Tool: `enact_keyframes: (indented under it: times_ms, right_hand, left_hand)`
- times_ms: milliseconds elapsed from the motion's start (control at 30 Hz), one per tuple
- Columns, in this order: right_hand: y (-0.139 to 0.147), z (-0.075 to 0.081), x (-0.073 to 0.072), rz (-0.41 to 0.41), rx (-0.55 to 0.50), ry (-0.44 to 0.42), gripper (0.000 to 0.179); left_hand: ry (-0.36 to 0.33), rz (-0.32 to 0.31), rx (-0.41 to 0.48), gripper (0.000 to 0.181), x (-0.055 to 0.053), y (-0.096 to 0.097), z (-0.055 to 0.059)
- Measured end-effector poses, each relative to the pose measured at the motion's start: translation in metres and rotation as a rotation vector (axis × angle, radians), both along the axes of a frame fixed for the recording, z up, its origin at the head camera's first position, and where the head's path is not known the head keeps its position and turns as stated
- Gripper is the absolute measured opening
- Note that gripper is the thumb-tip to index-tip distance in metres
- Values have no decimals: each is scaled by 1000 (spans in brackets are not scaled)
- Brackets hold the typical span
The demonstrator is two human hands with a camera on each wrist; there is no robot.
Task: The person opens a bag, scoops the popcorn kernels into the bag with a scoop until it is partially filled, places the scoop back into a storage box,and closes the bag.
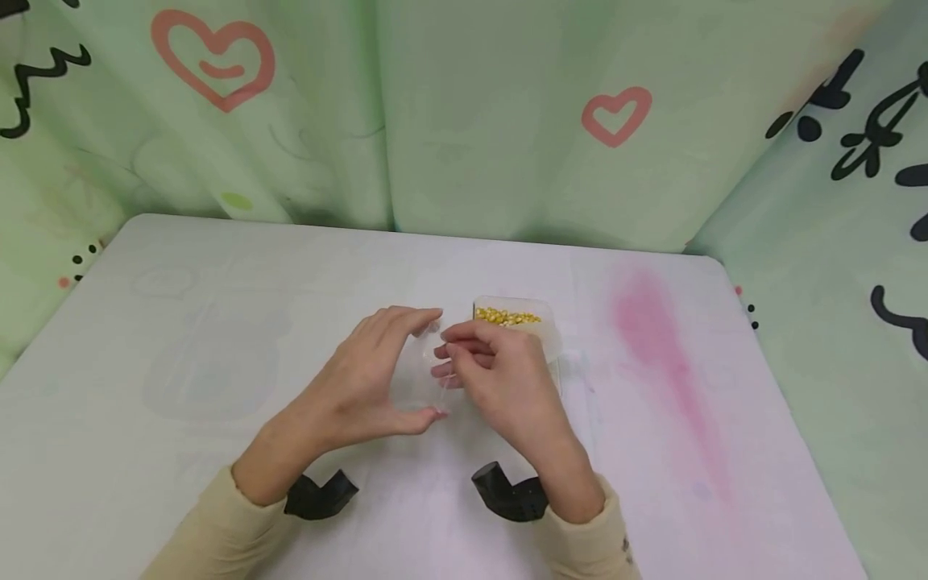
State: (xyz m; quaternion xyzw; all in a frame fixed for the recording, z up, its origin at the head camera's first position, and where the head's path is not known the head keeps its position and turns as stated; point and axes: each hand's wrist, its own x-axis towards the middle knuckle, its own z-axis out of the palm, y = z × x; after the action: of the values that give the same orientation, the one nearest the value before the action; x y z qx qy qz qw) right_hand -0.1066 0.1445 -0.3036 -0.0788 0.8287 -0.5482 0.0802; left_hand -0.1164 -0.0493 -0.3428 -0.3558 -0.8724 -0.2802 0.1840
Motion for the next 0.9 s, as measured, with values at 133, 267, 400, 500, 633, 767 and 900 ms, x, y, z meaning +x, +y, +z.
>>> enact_keyframes:
  times_ms: [133, 267, 400, 500, 633, 767, 900]
  right_hand:
    - [1, 0, 0, 0, 17, 5, 17]
    - [2, -2, 0, -6, 110, 63, 19]
    - [2, -2, 0, -14, 162, 93, 21]
    - [1, -3, 0, -16, 150, 78, 21]
    - [0, -2, -1, -10, 122, 59, 21]
    - [0, -2, -1, 2, 76, 32, 20]
    - [0, -2, -1, 11, 56, 13, 21]
  left_hand:
    - [-23, -12, 13, 90, 0, 0, 1]
    - [-31, -5, -5, 102, 2, 3, 0]
    - [-19, 16, -18, 115, 3, 5, -1]
    - [1, 31, -9, 115, 4, 6, -2]
    - [22, 37, -7, 108, 4, 6, -2]
    - [-1, 21, 3, 99, 2, 4, -1]
    - [-62, -7, 33, 95, 0, 0, -2]
